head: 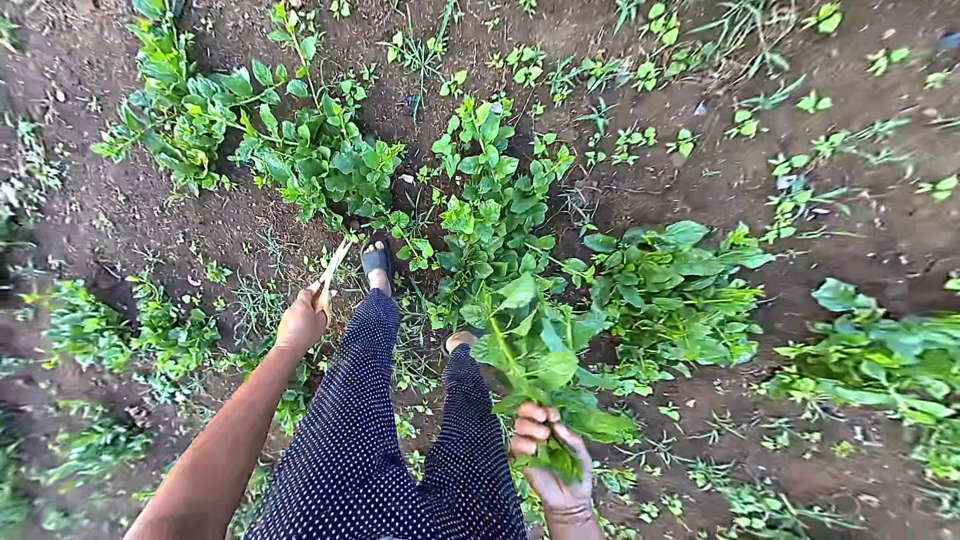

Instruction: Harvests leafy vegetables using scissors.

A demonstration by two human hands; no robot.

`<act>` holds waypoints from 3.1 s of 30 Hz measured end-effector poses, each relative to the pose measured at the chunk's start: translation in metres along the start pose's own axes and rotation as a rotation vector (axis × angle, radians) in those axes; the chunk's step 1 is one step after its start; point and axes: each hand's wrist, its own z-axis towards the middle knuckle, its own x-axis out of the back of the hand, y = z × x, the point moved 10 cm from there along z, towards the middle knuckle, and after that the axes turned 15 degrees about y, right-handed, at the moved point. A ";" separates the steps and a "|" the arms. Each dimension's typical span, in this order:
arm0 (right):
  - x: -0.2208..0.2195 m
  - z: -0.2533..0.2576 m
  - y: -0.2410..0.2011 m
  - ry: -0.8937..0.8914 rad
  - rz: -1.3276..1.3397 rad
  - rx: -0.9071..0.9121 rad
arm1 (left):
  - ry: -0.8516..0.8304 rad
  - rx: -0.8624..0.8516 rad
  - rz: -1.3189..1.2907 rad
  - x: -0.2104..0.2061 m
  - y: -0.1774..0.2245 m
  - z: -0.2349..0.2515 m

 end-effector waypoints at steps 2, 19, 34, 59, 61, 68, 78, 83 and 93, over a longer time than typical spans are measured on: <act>-0.018 0.017 -0.013 0.007 -0.007 0.119 | -0.024 -0.034 -0.008 0.013 0.020 0.027; -0.042 0.191 -0.123 -0.054 0.412 0.631 | 0.021 -0.320 -0.336 -0.017 0.369 0.290; 0.022 0.256 -0.163 0.107 0.255 0.488 | 0.201 -0.415 -0.064 -0.077 0.542 0.397; 0.015 0.305 -0.142 0.014 0.127 0.189 | 0.257 -1.326 -0.580 -0.101 0.403 -0.038; 0.015 0.301 -0.149 0.176 0.092 0.323 | 0.239 -1.329 -0.542 -0.098 0.408 -0.050; 0.013 0.279 -0.169 0.084 0.197 0.301 | -0.360 -0.764 -0.519 -0.123 0.387 0.008; 0.053 0.253 -0.183 0.069 0.363 0.279 | -1.237 -0.056 -0.340 -0.268 0.335 0.125; 0.064 0.252 -0.173 0.008 0.279 0.287 | -1.316 -0.091 -0.268 -0.280 0.351 0.131; 0.067 0.252 -0.189 -0.010 0.293 0.363 | -1.196 -0.254 -0.017 -0.260 0.340 0.126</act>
